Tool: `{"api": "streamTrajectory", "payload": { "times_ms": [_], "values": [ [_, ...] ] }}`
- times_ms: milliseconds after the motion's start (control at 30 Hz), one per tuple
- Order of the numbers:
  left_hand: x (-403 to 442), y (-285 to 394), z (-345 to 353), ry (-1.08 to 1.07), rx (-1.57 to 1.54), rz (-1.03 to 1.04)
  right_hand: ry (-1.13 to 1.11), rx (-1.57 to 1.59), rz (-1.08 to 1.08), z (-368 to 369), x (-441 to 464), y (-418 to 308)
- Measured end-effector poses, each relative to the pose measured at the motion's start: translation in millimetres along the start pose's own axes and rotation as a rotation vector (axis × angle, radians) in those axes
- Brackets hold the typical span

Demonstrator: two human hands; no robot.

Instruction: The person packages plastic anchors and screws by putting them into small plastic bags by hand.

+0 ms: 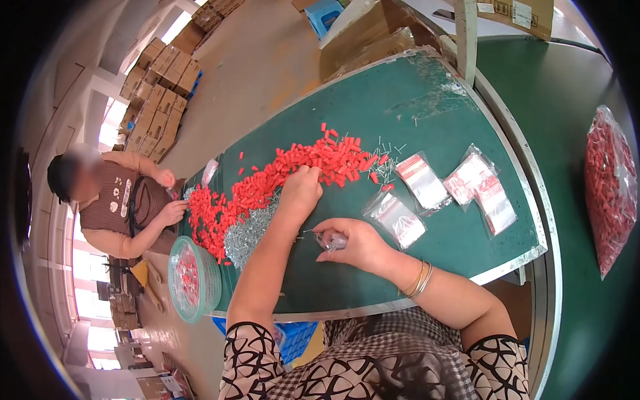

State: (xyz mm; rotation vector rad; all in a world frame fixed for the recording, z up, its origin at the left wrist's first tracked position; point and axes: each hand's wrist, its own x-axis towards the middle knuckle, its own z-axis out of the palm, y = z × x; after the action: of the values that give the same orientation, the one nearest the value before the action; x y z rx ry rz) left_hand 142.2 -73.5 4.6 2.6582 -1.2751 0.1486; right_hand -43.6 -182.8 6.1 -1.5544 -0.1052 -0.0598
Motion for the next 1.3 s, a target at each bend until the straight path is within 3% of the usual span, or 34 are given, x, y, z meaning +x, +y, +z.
{"api": "streamTrajectory", "payload": {
  "times_ms": [67, 167, 267, 367, 500, 700, 1000, 1133, 1300],
  "values": [
    [-8.3, -10.9, 11.6, 0.13, -0.077, 0.026, 0.013, -0.018, -0.002, -1.1, 0.5, -1.6],
    [-29.8, 0.9, -8.1, 0.114, -0.343, -0.158, 0.028, -0.026, -0.001, -1.6, -0.6, -2.7],
    [-62.0, 21.7, -41.6, 0.117, -1.087, -0.54, 0.035, -0.008, 0.011, -2.3, -0.1, -1.0],
    [-99.1, 48.1, -72.7, 0.056, -1.152, -0.454, 0.028, 0.024, 0.032, -1.2, 0.2, -0.2],
    [-114.8, 73.0, -85.3, 0.082, -0.82, -0.162, 0.013, 0.061, 0.061, 2.5, 0.4, 0.4],
    [-117.8, 75.9, -85.2, 0.037, -0.811, -0.2, 0.026, 0.057, 0.075, 0.5, 0.0, -2.0],
    [-118.0, 84.3, -73.0, 0.308, -0.81, -0.074, -0.021, 0.128, 0.078, 3.4, 1.0, 4.4],
    [-118.4, 83.0, -59.9, 0.327, -0.771, -0.038, -0.057, 0.176, 0.221, -0.9, -0.2, -13.2],
    [-118.4, 74.4, -53.5, 0.362, -0.706, 0.032, -0.09, 0.218, 0.227, 0.6, 0.3, -6.0]
  ]
}}
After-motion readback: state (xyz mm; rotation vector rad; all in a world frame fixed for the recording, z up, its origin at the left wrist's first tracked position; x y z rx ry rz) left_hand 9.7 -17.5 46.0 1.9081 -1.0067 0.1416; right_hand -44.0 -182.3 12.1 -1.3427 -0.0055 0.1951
